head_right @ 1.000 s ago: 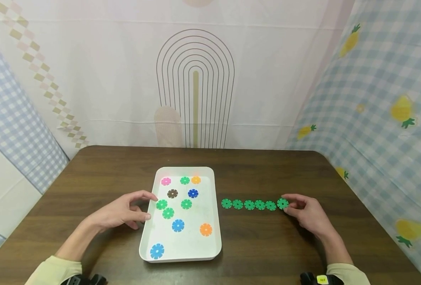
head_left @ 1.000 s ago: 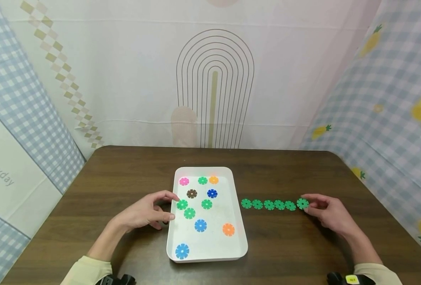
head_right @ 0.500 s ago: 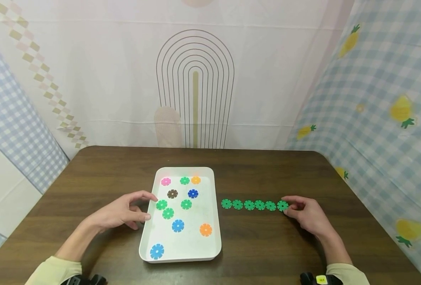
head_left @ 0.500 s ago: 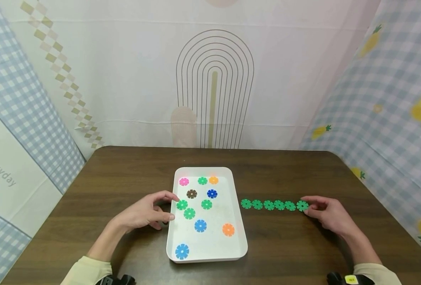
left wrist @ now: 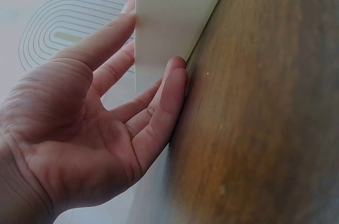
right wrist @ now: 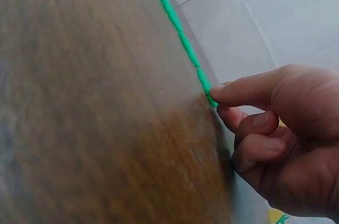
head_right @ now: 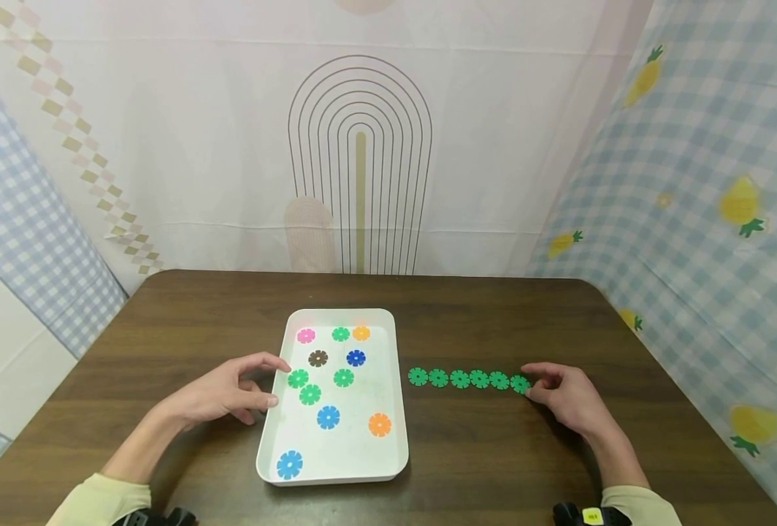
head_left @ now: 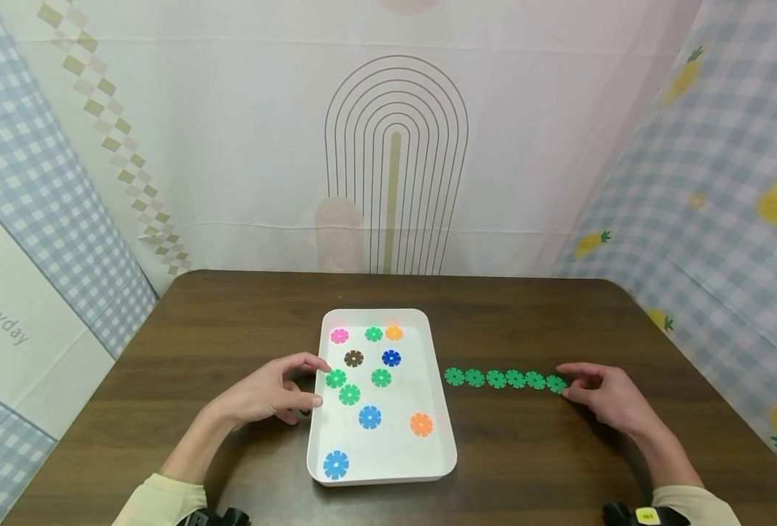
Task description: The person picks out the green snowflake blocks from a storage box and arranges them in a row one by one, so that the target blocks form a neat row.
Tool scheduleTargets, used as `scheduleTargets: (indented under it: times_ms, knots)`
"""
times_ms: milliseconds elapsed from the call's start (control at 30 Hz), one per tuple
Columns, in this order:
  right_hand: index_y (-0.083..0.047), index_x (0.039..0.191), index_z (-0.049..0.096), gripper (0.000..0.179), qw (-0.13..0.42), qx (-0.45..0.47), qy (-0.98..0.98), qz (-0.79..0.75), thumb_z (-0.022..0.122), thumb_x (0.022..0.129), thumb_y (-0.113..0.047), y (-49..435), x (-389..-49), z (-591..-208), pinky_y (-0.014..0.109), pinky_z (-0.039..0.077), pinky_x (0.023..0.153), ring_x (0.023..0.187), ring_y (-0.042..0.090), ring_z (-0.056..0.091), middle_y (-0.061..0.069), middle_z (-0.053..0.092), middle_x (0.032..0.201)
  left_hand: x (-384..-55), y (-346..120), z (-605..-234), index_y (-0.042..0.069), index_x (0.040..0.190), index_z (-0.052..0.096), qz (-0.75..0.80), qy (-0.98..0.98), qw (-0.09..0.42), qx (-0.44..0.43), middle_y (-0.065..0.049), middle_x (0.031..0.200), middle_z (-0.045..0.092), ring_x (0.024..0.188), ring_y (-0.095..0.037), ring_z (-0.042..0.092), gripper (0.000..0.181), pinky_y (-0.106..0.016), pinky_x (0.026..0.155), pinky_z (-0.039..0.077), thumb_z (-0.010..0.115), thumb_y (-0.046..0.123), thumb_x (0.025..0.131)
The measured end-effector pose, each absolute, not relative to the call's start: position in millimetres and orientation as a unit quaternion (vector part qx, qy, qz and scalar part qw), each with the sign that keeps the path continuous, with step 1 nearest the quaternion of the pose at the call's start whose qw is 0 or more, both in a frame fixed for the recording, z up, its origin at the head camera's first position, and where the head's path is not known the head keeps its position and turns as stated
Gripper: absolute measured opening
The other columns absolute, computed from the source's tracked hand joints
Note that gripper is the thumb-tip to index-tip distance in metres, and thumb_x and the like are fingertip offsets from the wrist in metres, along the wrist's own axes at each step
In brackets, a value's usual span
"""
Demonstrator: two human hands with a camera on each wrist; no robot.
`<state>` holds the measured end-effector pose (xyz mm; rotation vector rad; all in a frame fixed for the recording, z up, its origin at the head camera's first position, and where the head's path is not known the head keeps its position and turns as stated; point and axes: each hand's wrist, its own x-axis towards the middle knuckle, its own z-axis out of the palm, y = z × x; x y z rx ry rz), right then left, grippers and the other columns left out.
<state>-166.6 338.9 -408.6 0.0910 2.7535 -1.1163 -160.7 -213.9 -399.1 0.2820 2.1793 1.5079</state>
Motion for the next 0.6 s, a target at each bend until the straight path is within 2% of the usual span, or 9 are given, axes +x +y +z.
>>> scheduleTargets:
  times_ms: [267, 433, 600]
  knots:
    - [-0.003, 0.140, 0.065, 0.044, -0.011, -0.022, 0.946, -0.324, 0.073, 0.101, -0.022, 319.3, -166.5, -380.9, 0.028, 0.043, 0.061, 0.078, 0.011, 0.055, 0.007, 0.066, 0.095, -160.5, -214.1, -398.6, 0.011, 0.140, 0.059, 0.549, 0.795, 0.236, 0.105, -0.021, 0.148, 0.047, 0.085, -0.024, 0.066, 0.052, -0.042, 0.073, 0.062, 0.082, 0.020, 0.094]
    - [-0.009, 0.138, 0.066, 0.042, -0.014, -0.063, 0.937, -0.344, 0.073, 0.102, -0.028, 284.7, -169.8, -349.5, 0.030, 0.049, 0.062, 0.086, 0.017, 0.062, 0.009, 0.067, 0.100, -160.5, -214.8, -399.0, 0.011, 0.140, 0.059, 0.549, 0.795, 0.235, 0.104, -0.021, 0.148, 0.047, 0.085, -0.023, 0.066, 0.052, -0.042, 0.072, 0.062, 0.082, 0.019, 0.094]
    - [-0.012, 0.133, 0.071, 0.036, -0.015, -0.110, 0.924, -0.365, 0.076, 0.100, -0.025, 245.9, -172.9, -329.3, 0.030, 0.053, 0.065, 0.088, 0.023, 0.064, 0.008, 0.067, 0.098, -160.8, -214.2, -399.1, 0.012, 0.140, 0.059, 0.547, 0.796, 0.235, 0.106, -0.021, 0.148, 0.047, 0.085, -0.024, 0.066, 0.052, -0.043, 0.073, 0.062, 0.082, 0.020, 0.094]
